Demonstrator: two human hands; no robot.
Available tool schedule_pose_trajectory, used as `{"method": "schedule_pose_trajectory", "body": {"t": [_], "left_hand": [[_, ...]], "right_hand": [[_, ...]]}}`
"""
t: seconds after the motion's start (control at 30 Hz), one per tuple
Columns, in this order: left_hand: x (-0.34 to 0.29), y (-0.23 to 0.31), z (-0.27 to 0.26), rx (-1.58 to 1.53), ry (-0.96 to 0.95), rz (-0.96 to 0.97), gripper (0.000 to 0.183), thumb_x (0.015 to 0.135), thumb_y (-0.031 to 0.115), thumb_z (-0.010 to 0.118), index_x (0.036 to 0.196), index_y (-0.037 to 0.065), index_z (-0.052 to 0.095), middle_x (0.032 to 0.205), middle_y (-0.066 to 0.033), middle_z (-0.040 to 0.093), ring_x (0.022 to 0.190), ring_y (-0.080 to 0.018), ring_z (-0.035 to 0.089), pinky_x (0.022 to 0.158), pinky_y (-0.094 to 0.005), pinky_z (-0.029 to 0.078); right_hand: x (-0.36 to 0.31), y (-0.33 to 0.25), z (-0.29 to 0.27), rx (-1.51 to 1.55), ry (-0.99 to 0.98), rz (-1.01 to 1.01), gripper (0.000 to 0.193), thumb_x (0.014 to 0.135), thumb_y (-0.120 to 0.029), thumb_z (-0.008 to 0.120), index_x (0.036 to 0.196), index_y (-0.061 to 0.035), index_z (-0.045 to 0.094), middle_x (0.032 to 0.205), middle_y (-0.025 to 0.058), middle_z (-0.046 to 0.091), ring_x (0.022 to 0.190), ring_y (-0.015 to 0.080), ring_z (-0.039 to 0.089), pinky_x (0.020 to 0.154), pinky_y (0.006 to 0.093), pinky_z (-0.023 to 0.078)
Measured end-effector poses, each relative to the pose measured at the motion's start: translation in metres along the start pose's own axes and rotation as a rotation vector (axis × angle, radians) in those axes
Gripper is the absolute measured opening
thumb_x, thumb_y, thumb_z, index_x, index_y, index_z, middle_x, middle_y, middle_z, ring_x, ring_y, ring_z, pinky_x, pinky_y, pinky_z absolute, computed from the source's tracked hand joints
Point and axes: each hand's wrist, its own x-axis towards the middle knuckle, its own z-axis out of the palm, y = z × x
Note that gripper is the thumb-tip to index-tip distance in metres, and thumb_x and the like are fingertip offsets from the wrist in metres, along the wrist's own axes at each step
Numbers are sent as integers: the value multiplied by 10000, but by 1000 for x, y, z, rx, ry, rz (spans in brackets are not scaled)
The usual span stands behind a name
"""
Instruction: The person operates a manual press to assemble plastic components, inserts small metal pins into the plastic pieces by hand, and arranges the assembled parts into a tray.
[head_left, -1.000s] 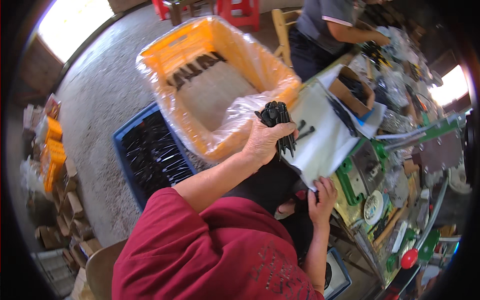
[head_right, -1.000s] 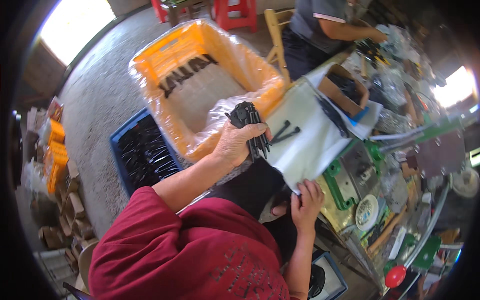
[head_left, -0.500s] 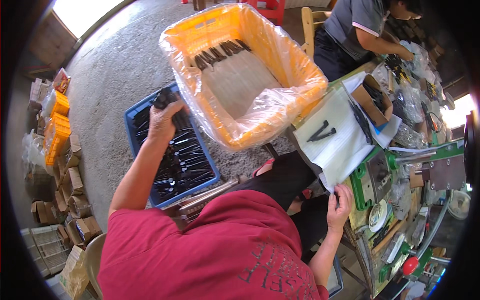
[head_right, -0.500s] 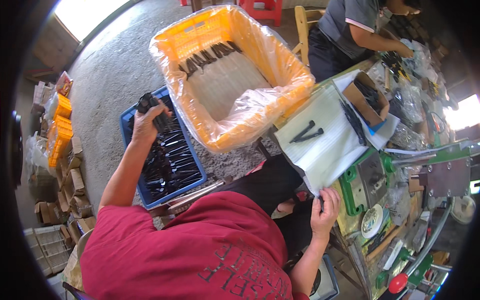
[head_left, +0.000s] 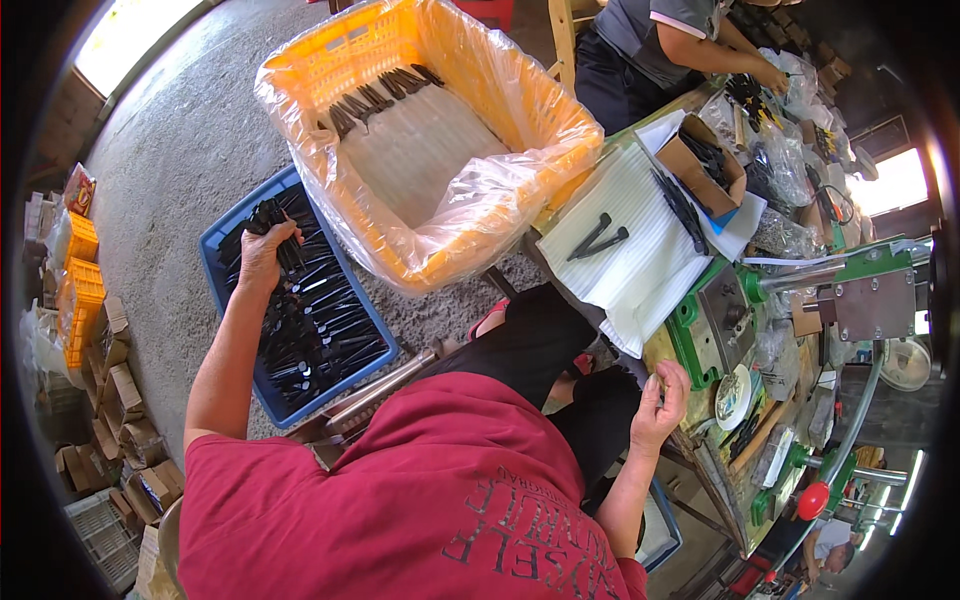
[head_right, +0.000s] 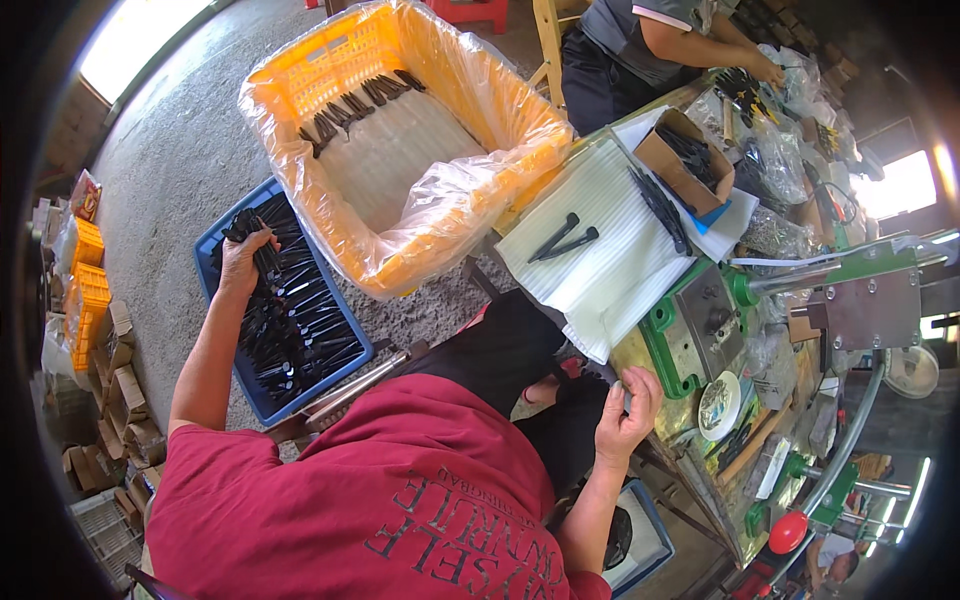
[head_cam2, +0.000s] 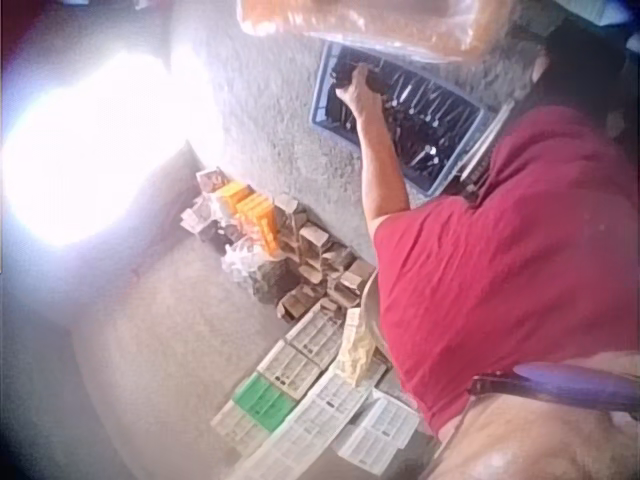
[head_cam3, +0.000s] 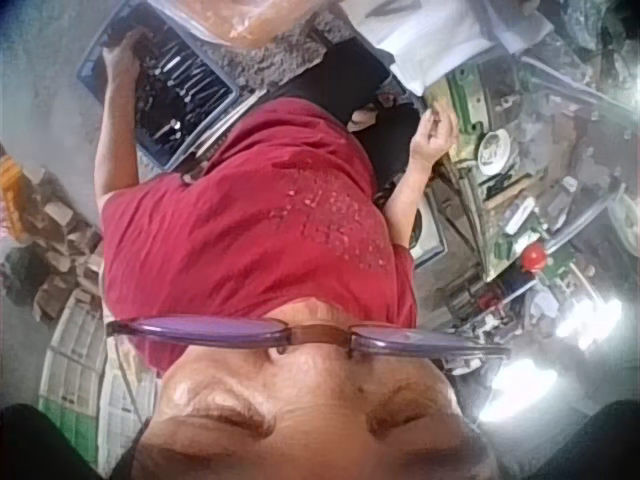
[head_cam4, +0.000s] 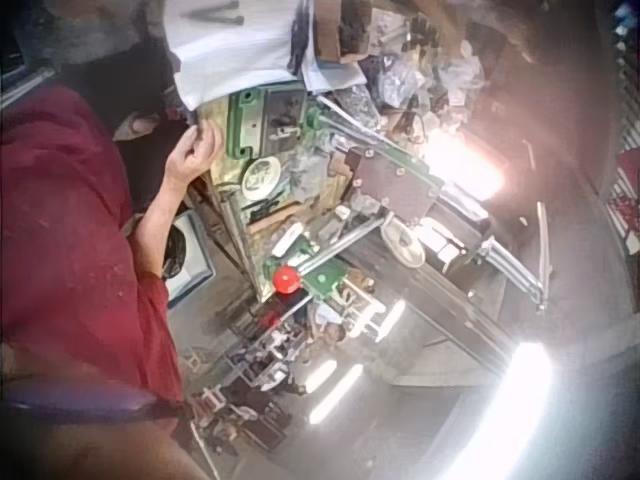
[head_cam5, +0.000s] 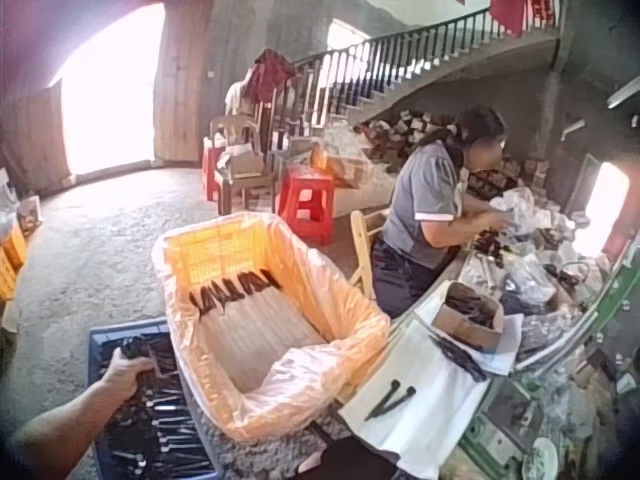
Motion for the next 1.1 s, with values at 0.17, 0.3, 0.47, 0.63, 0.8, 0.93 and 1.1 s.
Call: {"method": "schedule_pose_trajectory", "body": {"t": [0.17,0.3,0.47,0.63,0.8,0.93,1.1], "left_hand": [[6,-5,-18,44,19,-6,98,687,7,614,760,15,550,647,-47,558,567,-127,555,535,-246,483],[5,0,-33,56,80,-13,90,683,5,612,750,13,552,634,-50,556,562,-133,553,534,-250,480],[15,3,-48,102,83,14,99,653,2,606,734,21,553,629,-46,553,532,-130,527,511,-249,445],[14,16,-74,248,112,9,137,633,-34,597,756,6,554,655,-40,547,538,-123,516,494,-242,424],[11,24,-78,337,106,-1,133,627,-44,590,747,8,568,639,-26,549,541,-113,506,496,-243,410],[16,5,-99,494,83,-20,136,606,-24,591,732,23,572,637,-14,550,542,-100,496,503,-252,397],[15,-3,-108,657,101,-37,177,583,19,596,756,33,563,635,8,543,565,-101,480,534,-255,405]], "right_hand": [[-1,-1,5,28,-4,25,146,733,-34,518,867,19,544,931,135,525,884,266,501,793,331,391],[-4,0,10,36,-15,21,145,732,-30,515,867,15,545,926,138,529,878,271,504,797,335,390],[-9,9,8,24,-16,34,146,755,-24,502,888,25,536,936,139,529,889,271,501,811,343,381],[-10,19,14,61,-43,17,152,786,-30,476,909,47,523,951,151,518,900,276,489,819,348,372],[-11,20,16,62,-62,16,176,808,-55,465,938,51,518,980,148,508,921,266,480,824,338,368],[-12,26,16,94,-64,56,187,823,-63,448,950,60,509,1010,150,492,935,258,473,820,334,373],[-13,28,14,80,-79,72,184,828,-53,437,952,65,503,1013,143,486,934,245,472,815,321,376]]}}
